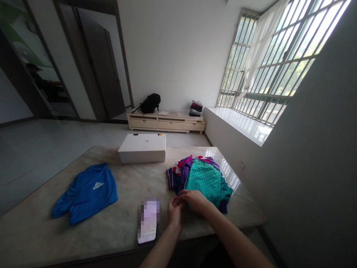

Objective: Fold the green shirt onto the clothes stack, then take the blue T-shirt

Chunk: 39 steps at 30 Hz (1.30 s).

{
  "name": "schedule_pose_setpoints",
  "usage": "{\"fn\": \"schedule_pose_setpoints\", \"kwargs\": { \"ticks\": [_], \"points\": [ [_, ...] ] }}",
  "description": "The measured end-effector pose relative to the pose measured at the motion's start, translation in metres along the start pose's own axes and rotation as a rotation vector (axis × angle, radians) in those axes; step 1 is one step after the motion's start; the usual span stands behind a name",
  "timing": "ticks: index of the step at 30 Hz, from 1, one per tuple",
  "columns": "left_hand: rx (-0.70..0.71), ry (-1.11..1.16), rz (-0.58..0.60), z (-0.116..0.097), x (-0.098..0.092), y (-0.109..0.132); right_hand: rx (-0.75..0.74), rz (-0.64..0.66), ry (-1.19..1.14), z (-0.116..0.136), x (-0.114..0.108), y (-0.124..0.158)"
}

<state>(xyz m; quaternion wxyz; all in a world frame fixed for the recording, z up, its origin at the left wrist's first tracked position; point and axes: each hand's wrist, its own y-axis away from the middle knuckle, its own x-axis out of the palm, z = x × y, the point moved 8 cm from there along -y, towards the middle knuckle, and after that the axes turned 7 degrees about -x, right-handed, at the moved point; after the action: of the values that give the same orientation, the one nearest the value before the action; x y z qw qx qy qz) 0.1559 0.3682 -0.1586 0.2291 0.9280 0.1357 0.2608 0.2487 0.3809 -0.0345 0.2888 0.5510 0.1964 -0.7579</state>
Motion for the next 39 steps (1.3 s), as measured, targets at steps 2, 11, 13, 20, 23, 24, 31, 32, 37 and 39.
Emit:
{"fn": "schedule_pose_setpoints", "kwargs": {
  "ticks": [2,11,13,20,23,24,31,32,37,39],
  "points": [
    [0.039,0.02,0.012,-0.005,0.003,0.007,-0.024,0.065,0.04,0.0,-0.007,-0.007],
    [0.226,-0.334,0.138,-0.018,0.059,0.031,0.06,-0.069,0.129,-0.014,-0.107,0.01],
    [0.288,-0.443,0.177,-0.028,0.081,0.04,0.094,-0.157,0.129,-0.013,-0.144,0.025],
    [0.554,-0.701,0.335,-0.089,0.125,0.101,0.15,-0.407,0.064,0.013,-0.256,0.093],
    [0.619,-0.774,0.451,-0.118,0.124,0.132,0.166,-0.478,0.019,0.03,-0.286,0.12],
    [0.633,-0.79,0.485,-0.129,0.119,0.142,0.17,-0.504,-0.011,0.035,-0.292,0.129],
    [0.766,-1.074,0.657,-0.229,0.066,0.221,0.189,-0.576,-0.463,0.059,-0.257,0.2],
    [0.748,-1.148,0.708,-0.238,0.061,0.228,0.216,-0.533,-0.555,0.056,-0.238,0.206],
    [0.685,-1.49,0.918,-0.261,0.087,0.213,0.342,-0.4,-0.895,0.014,-0.17,0.204],
    [0.723,-1.564,0.928,-0.274,0.123,0.187,0.375,-0.502,-0.938,-0.013,-0.179,0.19]
  ]
}}
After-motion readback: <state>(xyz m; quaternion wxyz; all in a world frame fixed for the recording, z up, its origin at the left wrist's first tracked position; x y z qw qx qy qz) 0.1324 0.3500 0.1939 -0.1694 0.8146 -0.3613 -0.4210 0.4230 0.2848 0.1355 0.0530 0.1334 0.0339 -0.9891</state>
